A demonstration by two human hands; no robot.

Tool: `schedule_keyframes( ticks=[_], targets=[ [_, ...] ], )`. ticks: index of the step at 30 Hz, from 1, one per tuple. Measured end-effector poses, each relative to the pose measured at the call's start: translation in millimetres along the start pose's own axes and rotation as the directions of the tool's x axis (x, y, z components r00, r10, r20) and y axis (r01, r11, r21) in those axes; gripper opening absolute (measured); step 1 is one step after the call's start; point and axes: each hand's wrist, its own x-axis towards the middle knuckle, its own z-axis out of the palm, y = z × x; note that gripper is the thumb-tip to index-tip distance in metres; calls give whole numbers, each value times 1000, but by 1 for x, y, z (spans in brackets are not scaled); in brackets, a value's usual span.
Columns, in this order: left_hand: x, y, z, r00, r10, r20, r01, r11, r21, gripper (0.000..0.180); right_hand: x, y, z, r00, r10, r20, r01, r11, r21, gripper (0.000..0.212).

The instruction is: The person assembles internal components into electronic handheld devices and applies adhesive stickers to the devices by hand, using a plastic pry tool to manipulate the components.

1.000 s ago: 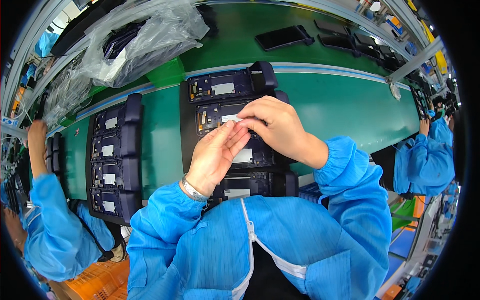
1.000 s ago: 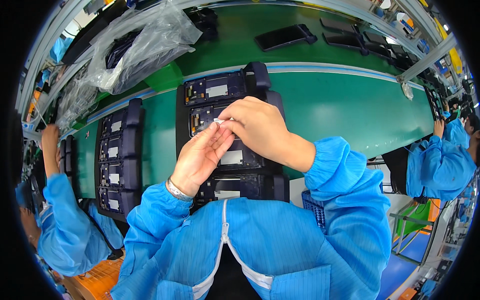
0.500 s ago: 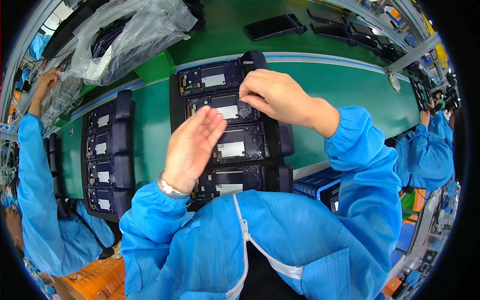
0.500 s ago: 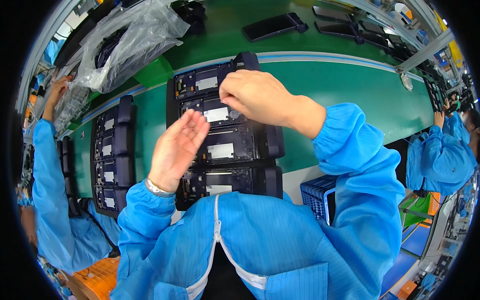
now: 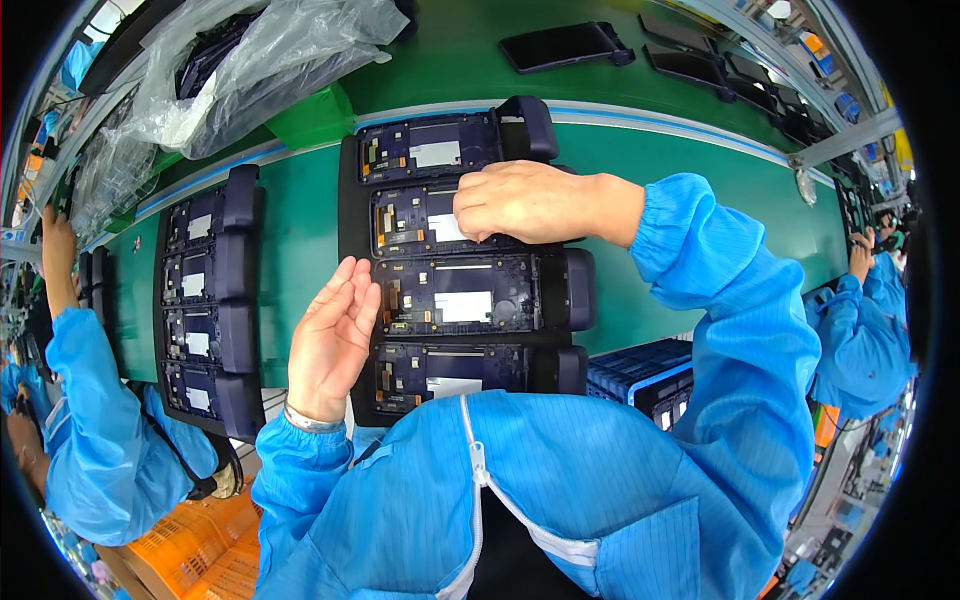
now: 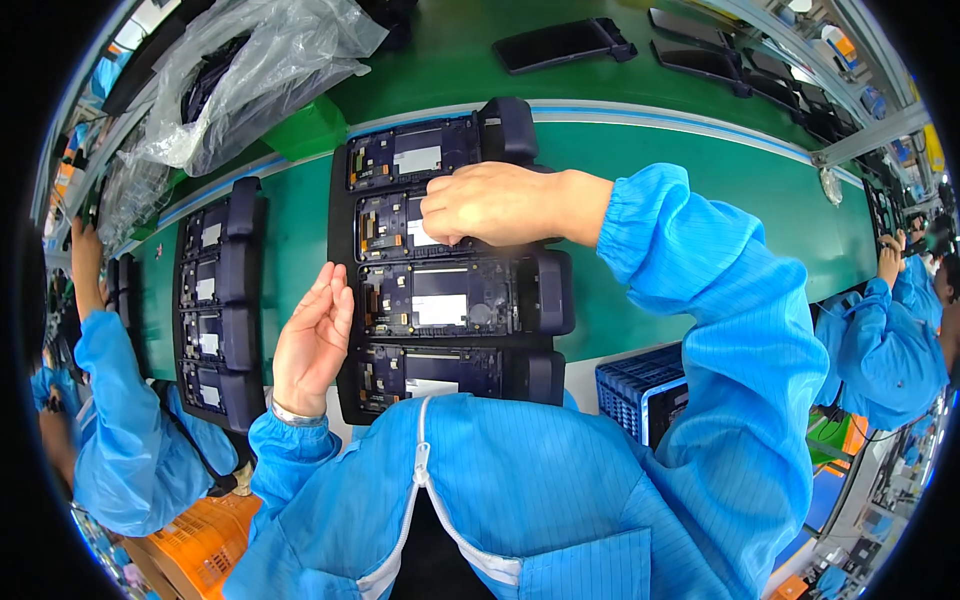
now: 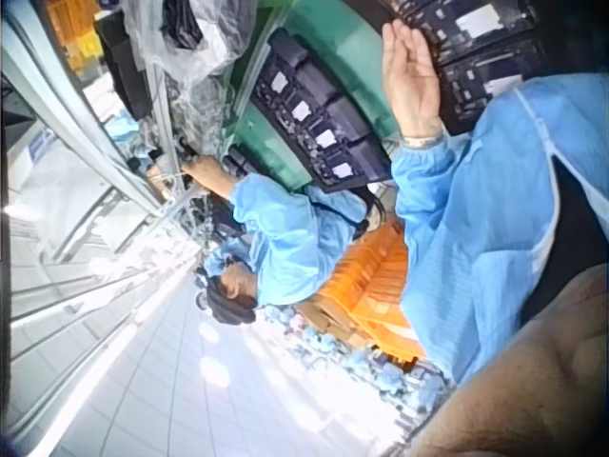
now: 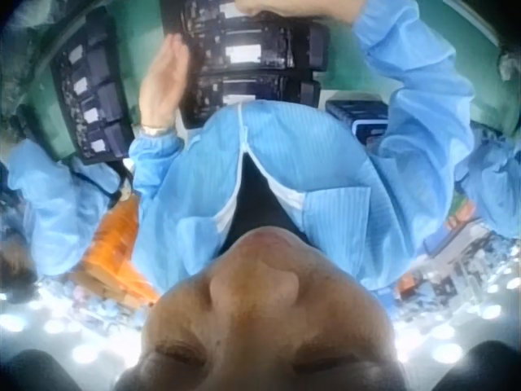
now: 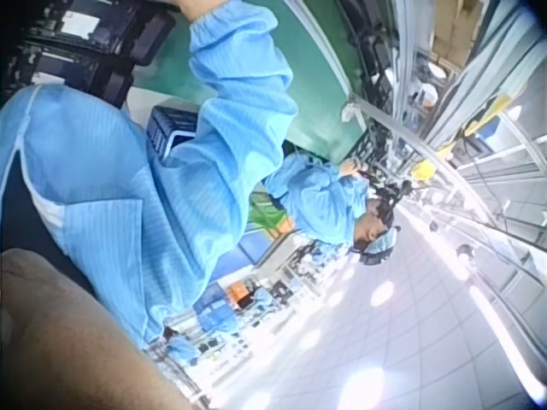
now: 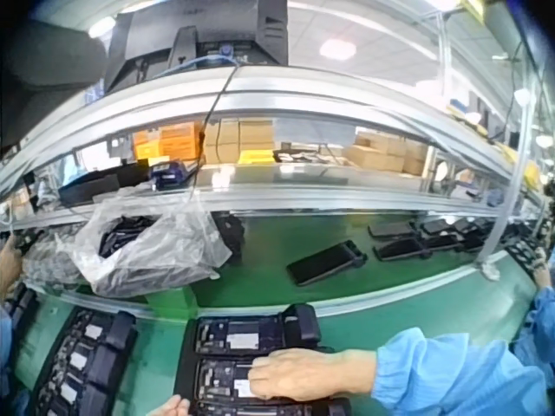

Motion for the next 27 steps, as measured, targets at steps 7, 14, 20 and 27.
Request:
schedule_keyframes(
  ticks=[7,14,20,27],
  targets=[
    [-1,1,-8,999,13,-37,-14,999,-45,29,2,10,2,997,-68,44,68,998,-4,5],
    [2,6,-15,999,28,-44,-32,996,-89,30,4,11,-3,993,-58,105,59,998,0,7],
    [1,8,-21,998,33,-47,-38,993,-109,30,5,13,-2,990,-89,107,94,995,-41,6],
    [0,10,-23,997,32,-68,-39,993,-111,36,8,11,-7,977,-157,147,171,981,-93,5]
  ],
)
